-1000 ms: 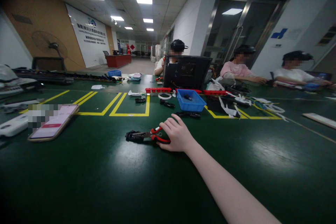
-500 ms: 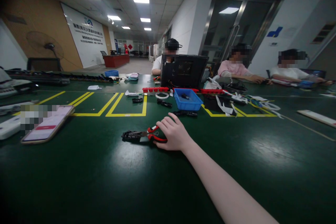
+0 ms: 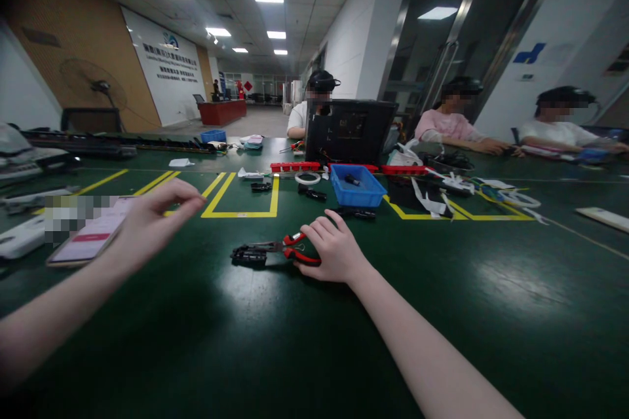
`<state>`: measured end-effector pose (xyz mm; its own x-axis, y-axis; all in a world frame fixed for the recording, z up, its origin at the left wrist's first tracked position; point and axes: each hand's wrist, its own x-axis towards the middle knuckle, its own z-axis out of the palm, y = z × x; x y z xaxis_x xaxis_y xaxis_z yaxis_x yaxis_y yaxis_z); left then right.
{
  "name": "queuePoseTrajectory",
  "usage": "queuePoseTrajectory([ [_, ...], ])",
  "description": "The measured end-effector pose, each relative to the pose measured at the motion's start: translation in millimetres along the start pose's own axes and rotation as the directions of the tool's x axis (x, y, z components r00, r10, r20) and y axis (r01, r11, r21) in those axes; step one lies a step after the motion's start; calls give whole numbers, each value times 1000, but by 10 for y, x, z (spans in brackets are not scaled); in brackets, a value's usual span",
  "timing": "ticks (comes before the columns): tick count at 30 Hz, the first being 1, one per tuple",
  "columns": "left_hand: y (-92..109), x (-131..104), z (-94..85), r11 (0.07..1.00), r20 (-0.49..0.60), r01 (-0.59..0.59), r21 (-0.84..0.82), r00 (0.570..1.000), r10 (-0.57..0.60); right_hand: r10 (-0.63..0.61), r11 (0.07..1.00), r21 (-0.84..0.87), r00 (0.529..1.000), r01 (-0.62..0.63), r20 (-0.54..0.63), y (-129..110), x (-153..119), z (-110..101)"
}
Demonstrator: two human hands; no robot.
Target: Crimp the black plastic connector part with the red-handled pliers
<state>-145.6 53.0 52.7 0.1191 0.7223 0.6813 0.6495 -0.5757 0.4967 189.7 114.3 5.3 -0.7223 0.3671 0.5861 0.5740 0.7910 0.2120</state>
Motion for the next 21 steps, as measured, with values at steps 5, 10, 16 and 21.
queuePoseTrajectory([
  [5, -151, -227, 439, 994, 328, 70, -83, 944, -39, 0, 1000, -2, 1000, 0, 4, 6, 6, 12],
  [10, -76, -304, 562, 992, 457, 83, -95, 889, -30, -5, 1000, 8, 1000, 4, 28, 0, 12, 22],
  [16, -122, -309, 620, 989, 470, 103, -106, 881, -42, 14, 999, 41, 999, -16, 48, -13, 24, -12],
  [21, -212, -347, 665, 989, 454, 69, -130, 891, -3, 8, 997, 77, 998, -13, 62, 10, 27, -52],
])
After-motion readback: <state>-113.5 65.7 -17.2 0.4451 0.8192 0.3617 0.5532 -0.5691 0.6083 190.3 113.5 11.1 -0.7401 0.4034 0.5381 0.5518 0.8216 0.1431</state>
